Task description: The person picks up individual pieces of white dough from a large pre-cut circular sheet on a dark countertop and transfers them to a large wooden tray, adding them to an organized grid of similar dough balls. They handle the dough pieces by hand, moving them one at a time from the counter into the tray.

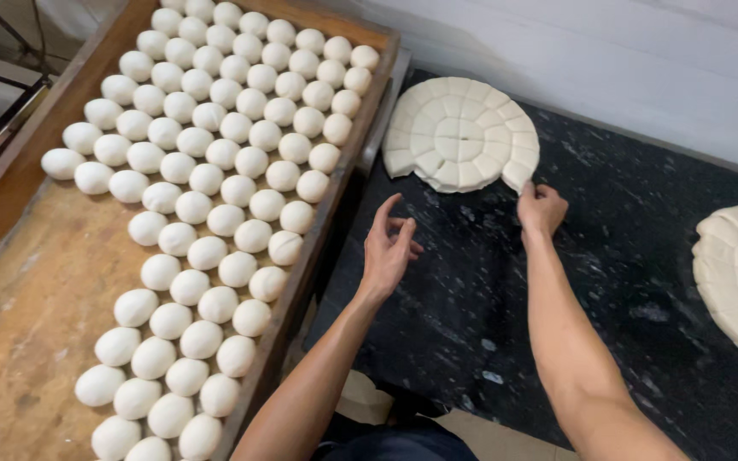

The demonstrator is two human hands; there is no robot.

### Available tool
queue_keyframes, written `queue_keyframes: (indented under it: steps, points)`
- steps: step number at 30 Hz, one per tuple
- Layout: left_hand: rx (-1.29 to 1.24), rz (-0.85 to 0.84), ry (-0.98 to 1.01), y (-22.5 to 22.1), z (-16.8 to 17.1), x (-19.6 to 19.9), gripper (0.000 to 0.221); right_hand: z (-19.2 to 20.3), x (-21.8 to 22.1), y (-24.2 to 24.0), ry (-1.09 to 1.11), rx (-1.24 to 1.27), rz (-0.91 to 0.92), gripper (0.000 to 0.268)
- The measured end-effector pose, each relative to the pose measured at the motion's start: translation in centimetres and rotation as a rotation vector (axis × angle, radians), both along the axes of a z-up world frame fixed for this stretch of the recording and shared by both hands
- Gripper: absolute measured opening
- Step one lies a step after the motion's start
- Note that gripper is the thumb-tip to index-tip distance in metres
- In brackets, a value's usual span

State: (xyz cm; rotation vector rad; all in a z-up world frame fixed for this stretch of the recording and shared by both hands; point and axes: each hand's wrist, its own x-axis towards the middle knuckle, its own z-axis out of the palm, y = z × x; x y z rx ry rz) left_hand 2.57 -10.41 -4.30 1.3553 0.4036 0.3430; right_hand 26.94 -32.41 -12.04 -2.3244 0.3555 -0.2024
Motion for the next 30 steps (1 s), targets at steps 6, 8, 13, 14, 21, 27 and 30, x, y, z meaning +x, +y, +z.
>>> queue_keyframes:
  steps: [6, 8, 13, 14, 21, 27, 30]
  points:
    - [0.022, 0.101, 0.133, -4.5, -3.9, 0.7, 0.061, -2.0, 7.4, 3.9, -0.009, 0.166, 0.000, 0.067]
    - [0.036, 0.116, 0.140, -4.3, -4.5, 0.8, 0.060, -1.8, 7.8, 5.2, -0.073, 0.378, -0.033, 0.064]
    - [0.080, 0.167, 0.158, -2.6, -6.1, 0.1, 0.058, -0.7, 3.9, 3.3, -0.058, 0.555, -0.094, 0.039]
    - [0.108, 0.176, 0.164, -1.8, -6.3, -0.2, 0.057, -0.7, 2.1, 2.5, -0.087, 0.628, -0.032, 0.037]
    - [0.496, 0.224, 0.101, 1.7, -6.9, -1.2, 0.074, 2.6, -12.9, -1.3, -0.198, 0.284, 0.427, 0.039]
    - [0.802, 0.143, -0.033, 1.1, -5.6, -2.9, 0.080, 1.8, -15.8, -0.3, -0.425, -0.425, 0.897, 0.023]
    - [0.716, 0.089, 0.060, 1.2, -4.9, -3.0, 0.077, 2.3, -12.4, 3.6, -0.522, -0.462, 0.713, 0.034]
